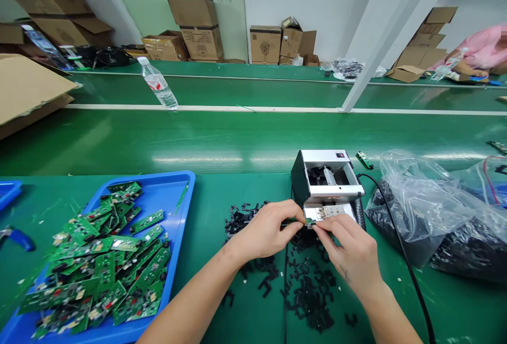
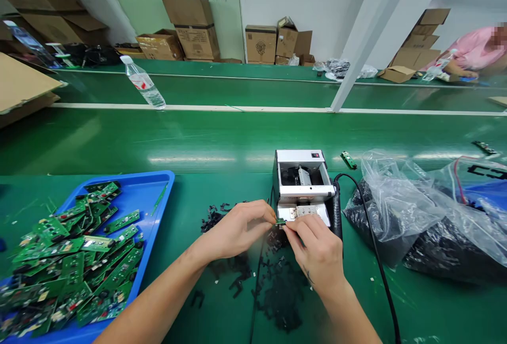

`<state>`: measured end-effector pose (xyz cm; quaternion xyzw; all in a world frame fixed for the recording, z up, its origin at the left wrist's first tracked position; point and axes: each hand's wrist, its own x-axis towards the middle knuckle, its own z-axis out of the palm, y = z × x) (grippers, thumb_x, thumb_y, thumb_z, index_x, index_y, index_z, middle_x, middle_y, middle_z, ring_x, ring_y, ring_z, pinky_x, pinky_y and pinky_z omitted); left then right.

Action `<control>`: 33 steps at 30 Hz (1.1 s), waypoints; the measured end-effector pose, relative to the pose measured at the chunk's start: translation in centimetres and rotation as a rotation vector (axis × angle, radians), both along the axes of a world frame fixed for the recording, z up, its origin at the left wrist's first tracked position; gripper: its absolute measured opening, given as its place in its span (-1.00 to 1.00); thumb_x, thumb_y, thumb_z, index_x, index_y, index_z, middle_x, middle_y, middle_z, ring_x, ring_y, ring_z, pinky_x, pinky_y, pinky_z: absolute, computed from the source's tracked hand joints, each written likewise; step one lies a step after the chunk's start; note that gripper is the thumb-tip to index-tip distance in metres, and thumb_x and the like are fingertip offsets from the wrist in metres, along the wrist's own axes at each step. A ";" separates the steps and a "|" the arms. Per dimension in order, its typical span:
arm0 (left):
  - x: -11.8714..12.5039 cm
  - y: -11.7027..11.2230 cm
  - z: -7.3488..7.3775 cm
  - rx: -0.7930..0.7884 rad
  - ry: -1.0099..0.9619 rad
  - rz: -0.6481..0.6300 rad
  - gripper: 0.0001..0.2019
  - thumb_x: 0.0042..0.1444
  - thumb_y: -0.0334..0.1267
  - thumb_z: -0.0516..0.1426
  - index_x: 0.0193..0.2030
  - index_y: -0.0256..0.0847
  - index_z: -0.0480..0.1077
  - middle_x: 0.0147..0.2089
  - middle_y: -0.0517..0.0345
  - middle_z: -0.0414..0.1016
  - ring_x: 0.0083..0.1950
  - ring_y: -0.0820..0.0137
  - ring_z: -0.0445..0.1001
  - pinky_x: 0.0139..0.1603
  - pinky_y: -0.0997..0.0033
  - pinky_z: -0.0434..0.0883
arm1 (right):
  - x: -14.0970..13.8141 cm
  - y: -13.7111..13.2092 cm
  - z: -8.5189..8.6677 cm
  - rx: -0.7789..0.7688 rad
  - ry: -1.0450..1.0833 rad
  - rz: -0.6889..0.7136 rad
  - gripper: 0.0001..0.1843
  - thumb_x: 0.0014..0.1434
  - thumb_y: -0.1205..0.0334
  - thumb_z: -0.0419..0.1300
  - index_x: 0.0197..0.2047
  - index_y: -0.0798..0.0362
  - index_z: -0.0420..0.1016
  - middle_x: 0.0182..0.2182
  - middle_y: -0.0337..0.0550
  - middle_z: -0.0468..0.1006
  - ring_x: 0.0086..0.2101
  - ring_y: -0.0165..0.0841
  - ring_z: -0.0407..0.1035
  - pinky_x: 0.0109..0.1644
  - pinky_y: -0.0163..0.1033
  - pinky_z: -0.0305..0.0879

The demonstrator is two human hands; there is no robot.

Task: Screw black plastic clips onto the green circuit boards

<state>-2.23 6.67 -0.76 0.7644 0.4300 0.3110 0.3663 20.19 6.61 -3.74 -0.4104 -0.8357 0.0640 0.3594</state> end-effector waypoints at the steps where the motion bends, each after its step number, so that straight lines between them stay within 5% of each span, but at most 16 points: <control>1: -0.1 0.0 0.0 0.016 0.008 -0.007 -0.87 0.34 -0.38 0.10 -0.16 -0.16 0.49 -0.09 0.13 0.56 -0.08 0.35 0.52 -0.01 0.39 0.40 | 0.0 -0.1 -0.1 0.005 -0.014 -0.004 -0.92 0.31 0.36 0.24 -0.22 0.00 0.54 -0.35 -0.15 0.60 -0.27 -0.29 0.47 -0.15 -0.19 0.36; 14: 0.3 -1.1 0.5 0.251 0.512 -0.046 -0.78 0.33 -0.46 0.09 -0.15 -0.12 0.55 0.12 0.16 0.51 -0.09 0.30 0.47 -0.14 0.29 0.44 | 2.0 -0.1 -0.4 -0.138 -0.080 -0.111 -0.79 0.35 0.06 0.20 -0.26 -0.05 0.56 -0.41 -0.23 0.59 -0.41 -0.36 0.47 -0.27 -0.27 0.33; 19: 0.3 -1.0 -0.1 0.289 0.552 -0.039 -0.79 0.34 -0.45 0.08 -0.16 -0.14 0.54 0.14 0.17 0.52 -0.11 0.31 0.46 -0.19 0.32 0.42 | 6.6 3.3 0.2 -0.374 -0.086 -0.617 -0.54 0.25 -0.21 0.13 -0.10 0.00 0.56 -0.41 -0.03 0.62 -0.43 -0.09 0.51 -0.32 -0.07 0.35; 21: 0.4 -0.9 -0.4 0.301 0.548 -0.028 -0.79 0.36 -0.44 0.08 -0.16 -0.13 0.53 0.13 0.17 0.53 -0.10 0.31 0.46 -0.18 0.33 0.42 | 7.4 4.9 -0.2 -0.493 -0.105 -0.710 -0.46 0.16 -0.22 0.19 -0.06 0.08 0.55 -0.37 0.13 0.63 -0.42 0.05 0.51 -0.30 0.07 0.35; 24: 0.4 -0.7 -0.5 0.305 0.544 -0.018 -0.80 0.36 -0.42 0.09 -0.16 -0.12 0.53 0.15 0.21 0.53 -0.10 0.31 0.47 -0.16 0.32 0.42 | 7.4 6.6 -1.7 -0.575 -0.024 -0.676 -0.50 0.02 -0.11 0.30 -0.13 0.12 0.55 -0.27 0.26 0.61 -0.34 0.10 0.53 -0.20 0.15 0.37; 28: 0.3 -0.5 -0.5 0.323 0.562 -0.024 -0.81 0.36 -0.41 0.09 -0.15 -0.12 0.54 0.16 0.28 0.53 -0.11 0.31 0.48 -0.22 0.31 0.41 | 7.9 7.1 -2.7 -0.679 0.246 -0.549 -0.53 -0.07 -0.10 0.33 -0.19 0.06 0.51 -0.39 -0.01 0.55 -0.36 -0.07 0.50 -0.24 0.02 0.43; 33: 0.2 -0.6 -0.4 0.323 0.572 -0.037 -0.80 0.37 -0.40 0.09 -0.12 -0.10 0.54 0.16 0.28 0.54 -0.09 0.31 0.50 -0.23 0.32 0.41 | 9.6 5.6 -0.1 -0.665 0.681 -0.322 -0.50 0.04 -0.25 0.17 -0.07 -0.12 0.34 -0.43 -0.27 0.28 -0.47 -0.32 0.30 -0.41 -0.16 0.36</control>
